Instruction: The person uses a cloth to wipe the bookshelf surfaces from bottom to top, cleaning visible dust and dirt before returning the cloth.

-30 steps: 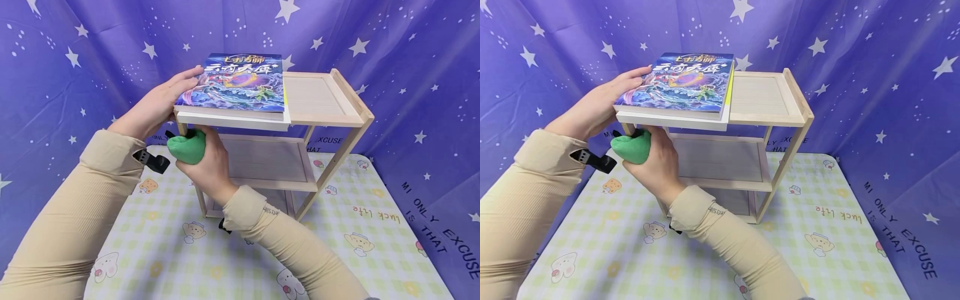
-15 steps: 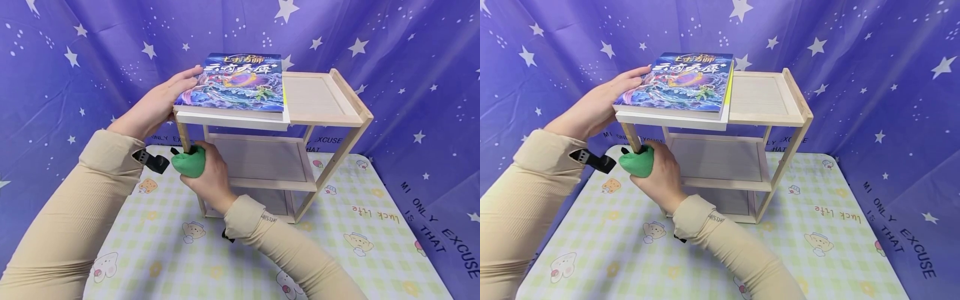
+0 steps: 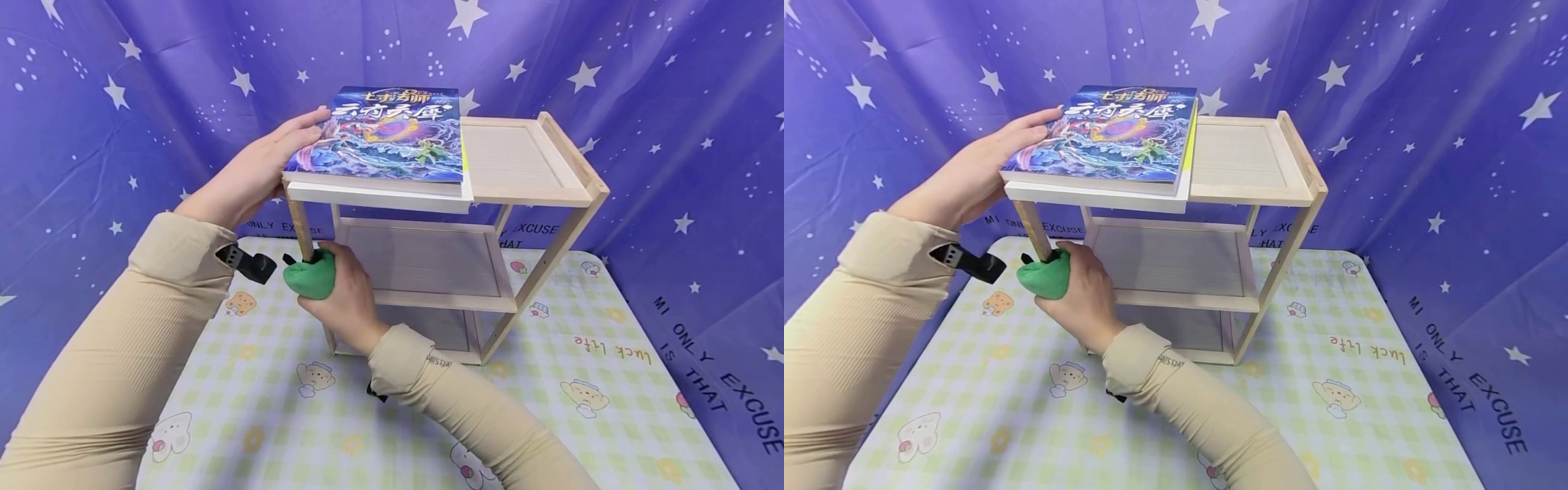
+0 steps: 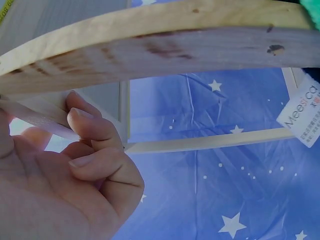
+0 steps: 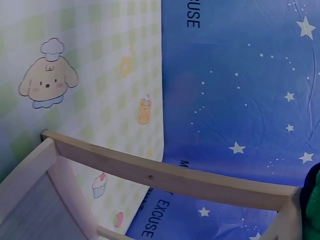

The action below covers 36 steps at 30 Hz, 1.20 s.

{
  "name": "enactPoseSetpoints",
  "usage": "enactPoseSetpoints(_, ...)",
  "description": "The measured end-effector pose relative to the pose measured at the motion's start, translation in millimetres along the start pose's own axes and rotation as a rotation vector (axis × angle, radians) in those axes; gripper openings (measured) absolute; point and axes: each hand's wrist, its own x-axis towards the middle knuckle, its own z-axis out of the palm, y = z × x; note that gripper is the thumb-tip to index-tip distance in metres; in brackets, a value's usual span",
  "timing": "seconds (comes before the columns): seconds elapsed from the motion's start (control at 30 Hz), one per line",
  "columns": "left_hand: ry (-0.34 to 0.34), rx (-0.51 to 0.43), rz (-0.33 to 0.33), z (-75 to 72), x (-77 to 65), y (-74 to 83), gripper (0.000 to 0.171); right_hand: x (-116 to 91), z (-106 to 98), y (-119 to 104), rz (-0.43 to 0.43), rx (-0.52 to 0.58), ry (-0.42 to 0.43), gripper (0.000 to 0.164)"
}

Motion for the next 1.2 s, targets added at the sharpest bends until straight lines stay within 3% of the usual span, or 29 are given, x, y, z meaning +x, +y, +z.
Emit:
enactPoseSetpoints(0.4, -0.002, -0.011, 0.009, 0.0, 0.2, -0.3, 0.049, -4, 3, 5, 0.013, 0.001, -0.008, 0.074)
enactPoseSetpoints(0.8, 0.004, 0.004, 0.022, -1.1, 0.8, -1.8, 0.051, -3, -4, 3, 0.13, 0.187, -0.036, 0.079)
enactPoseSetpoints(1.2, -0.007, -0.013, 0.021, -1.0, 1.3, -3.1, 0.051, 1, -17, -6, 0.099, 0.23, 0.018, 0.078)
